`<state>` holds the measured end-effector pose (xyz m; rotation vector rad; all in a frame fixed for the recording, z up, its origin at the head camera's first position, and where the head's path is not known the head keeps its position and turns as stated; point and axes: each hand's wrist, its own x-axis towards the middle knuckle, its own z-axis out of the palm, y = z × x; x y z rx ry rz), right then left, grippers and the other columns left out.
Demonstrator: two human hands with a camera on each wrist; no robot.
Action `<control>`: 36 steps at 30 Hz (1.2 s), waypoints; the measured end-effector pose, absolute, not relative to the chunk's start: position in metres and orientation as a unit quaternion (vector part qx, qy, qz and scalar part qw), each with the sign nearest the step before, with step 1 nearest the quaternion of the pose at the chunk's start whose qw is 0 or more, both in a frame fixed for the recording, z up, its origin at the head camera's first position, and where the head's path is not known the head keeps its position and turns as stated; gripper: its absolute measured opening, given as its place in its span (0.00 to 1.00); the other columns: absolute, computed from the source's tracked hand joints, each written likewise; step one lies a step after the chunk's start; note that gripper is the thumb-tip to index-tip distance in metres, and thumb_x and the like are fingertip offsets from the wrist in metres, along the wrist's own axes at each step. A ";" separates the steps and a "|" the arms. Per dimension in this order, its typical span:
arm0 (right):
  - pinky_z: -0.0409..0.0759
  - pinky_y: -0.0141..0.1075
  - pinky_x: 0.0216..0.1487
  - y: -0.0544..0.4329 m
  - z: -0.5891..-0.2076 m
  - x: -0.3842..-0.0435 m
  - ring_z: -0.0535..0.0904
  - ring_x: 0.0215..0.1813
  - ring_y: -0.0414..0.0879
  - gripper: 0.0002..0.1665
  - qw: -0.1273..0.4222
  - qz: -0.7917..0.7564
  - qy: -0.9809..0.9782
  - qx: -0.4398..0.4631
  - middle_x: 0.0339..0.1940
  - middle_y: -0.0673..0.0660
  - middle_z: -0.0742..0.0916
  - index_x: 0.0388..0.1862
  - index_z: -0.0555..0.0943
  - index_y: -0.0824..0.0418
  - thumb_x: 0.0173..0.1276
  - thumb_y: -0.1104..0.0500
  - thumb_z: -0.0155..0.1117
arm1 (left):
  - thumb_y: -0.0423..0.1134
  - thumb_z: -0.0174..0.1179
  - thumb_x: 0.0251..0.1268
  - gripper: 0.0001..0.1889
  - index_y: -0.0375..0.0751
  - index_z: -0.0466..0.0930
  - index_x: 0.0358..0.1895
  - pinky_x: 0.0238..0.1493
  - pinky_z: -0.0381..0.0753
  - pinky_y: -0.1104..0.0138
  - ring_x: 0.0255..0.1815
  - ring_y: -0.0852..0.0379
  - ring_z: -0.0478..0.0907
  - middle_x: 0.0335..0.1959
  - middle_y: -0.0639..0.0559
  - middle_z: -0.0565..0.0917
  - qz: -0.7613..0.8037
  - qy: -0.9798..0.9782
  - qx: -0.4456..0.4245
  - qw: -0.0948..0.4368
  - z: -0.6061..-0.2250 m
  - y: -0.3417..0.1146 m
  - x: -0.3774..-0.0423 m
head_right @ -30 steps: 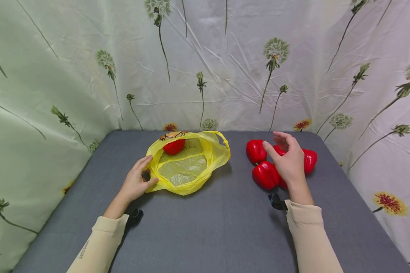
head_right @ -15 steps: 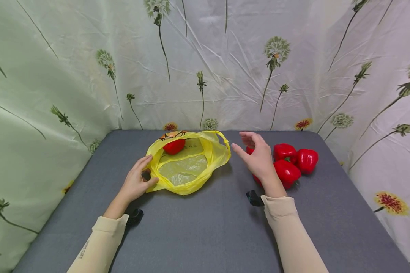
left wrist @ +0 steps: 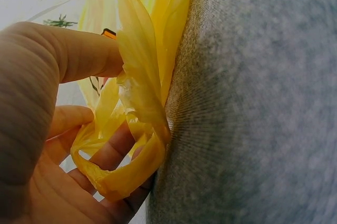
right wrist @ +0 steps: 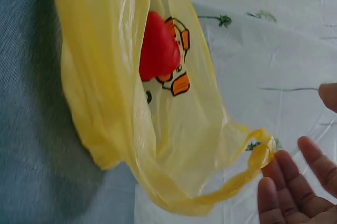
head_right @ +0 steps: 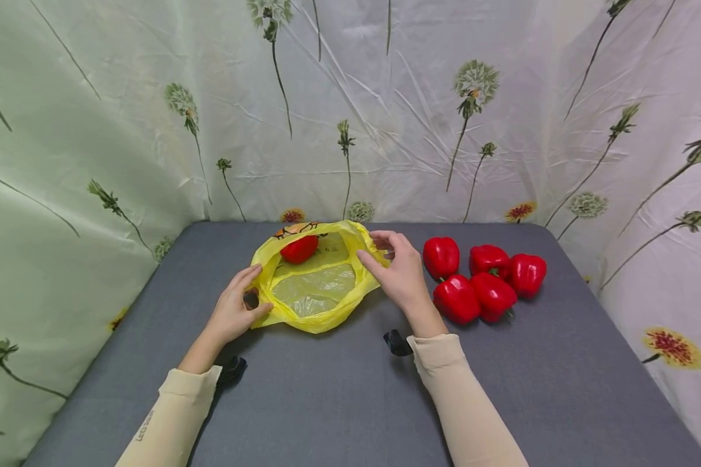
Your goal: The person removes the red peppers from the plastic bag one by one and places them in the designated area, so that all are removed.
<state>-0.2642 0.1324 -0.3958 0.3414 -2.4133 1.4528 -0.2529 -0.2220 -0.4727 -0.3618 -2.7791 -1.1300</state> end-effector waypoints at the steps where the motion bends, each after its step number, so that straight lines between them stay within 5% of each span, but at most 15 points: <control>1: 0.81 0.59 0.65 0.129 -0.395 -0.264 0.84 0.61 0.58 0.27 0.160 0.508 -0.837 0.123 0.61 0.62 0.87 0.65 0.82 0.62 0.72 0.54 0.75 | 0.34 0.74 0.62 0.46 0.31 0.63 0.82 0.71 0.74 0.41 0.63 0.40 0.77 0.84 0.37 0.64 -0.373 -0.918 -0.119 0.061 -0.473 -0.222 -0.253; 13: 0.80 0.49 0.69 0.105 -0.383 -0.267 0.85 0.61 0.53 0.23 0.193 0.540 -0.803 0.161 0.60 0.61 0.88 0.62 0.84 0.64 0.71 0.58 0.76 | 0.34 0.74 0.61 0.46 0.30 0.62 0.82 0.73 0.72 0.40 0.65 0.38 0.76 0.84 0.37 0.64 -0.372 -0.918 -0.120 0.061 -0.473 -0.224 -0.254; 36: 0.78 0.53 0.73 0.047 -0.406 -0.307 0.81 0.70 0.60 0.34 -0.031 0.432 -0.890 0.140 0.68 0.65 0.85 0.71 0.79 0.63 0.74 0.47 0.73 | 0.33 0.73 0.61 0.46 0.31 0.63 0.82 0.69 0.76 0.43 0.60 0.41 0.80 0.84 0.38 0.65 -0.379 -0.915 -0.123 0.066 -0.474 -0.222 -0.255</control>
